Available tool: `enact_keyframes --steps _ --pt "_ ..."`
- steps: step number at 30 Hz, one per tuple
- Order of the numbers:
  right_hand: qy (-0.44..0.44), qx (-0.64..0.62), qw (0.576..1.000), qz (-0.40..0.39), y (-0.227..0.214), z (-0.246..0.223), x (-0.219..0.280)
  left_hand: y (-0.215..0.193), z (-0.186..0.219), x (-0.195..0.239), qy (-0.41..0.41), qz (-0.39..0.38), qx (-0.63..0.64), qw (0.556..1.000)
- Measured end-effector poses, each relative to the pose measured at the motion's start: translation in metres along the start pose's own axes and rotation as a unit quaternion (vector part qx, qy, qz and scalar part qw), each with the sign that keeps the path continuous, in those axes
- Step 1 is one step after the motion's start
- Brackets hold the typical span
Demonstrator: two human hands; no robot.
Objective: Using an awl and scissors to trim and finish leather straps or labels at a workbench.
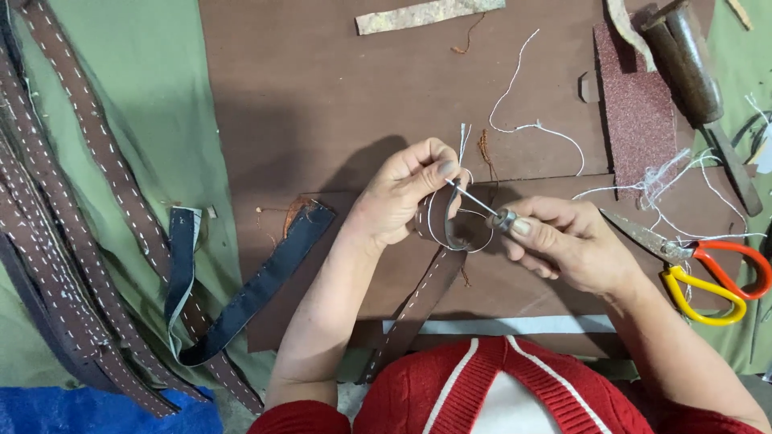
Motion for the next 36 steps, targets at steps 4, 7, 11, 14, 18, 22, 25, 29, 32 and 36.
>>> enact_keyframes --steps 4,7,11,14,18,22,25,29,32,36 --pt "-0.007 -0.044 0.999 -0.021 -0.004 0.007 0.003 0.001 -0.009 -0.001 0.026 0.040 0.004 0.999" --pt "0.007 -0.121 0.992 -0.046 -0.007 0.021 0.005 0.008 -0.016 -0.002 0.030 0.051 0.018 0.998" --pt "0.013 -0.305 0.948 -0.088 -0.006 0.054 0.004 0.016 -0.017 0.001 0.100 0.112 0.003 0.989" --pt "0.064 -0.420 0.892 -0.153 -0.003 0.076 0.006 0.017 -0.022 0.002 0.097 0.123 0.000 0.988" --pt "0.085 -0.475 0.856 -0.186 -0.001 0.089 0.013 0.008 -0.033 -0.001 0.098 0.132 -0.012 0.986" --pt "0.093 -0.485 0.847 -0.197 0.000 0.093 0.016 0.016 -0.031 0.003 0.089 0.138 -0.007 0.986" --pt "0.096 -0.489 0.844 -0.196 0.000 0.095 0.020 0.013 -0.034 0.003 0.093 0.150 -0.025 0.984" --pt "0.084 -0.494 0.842 -0.198 0.003 0.094 0.029 0.030 -0.028 0.014 0.088 0.144 -0.052 0.984" --pt "0.069 -0.492 0.844 -0.200 0.003 0.092 0.031 0.035 -0.029 0.015 0.079 0.139 -0.057 0.985" --pt "0.052 -0.467 0.862 -0.189 -0.002 0.090 0.036 0.041 -0.029 0.019 0.057 0.127 -0.045 0.989"
Point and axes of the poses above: each hand's wrist, its own x-axis away from the middle knuckle, its own y-axis out of the palm, z = x × y, the point moved 5 cm from there along -x, towards the middle knuckle, and after that the axes turned 4 degrees about z, right-handed, at the moved point
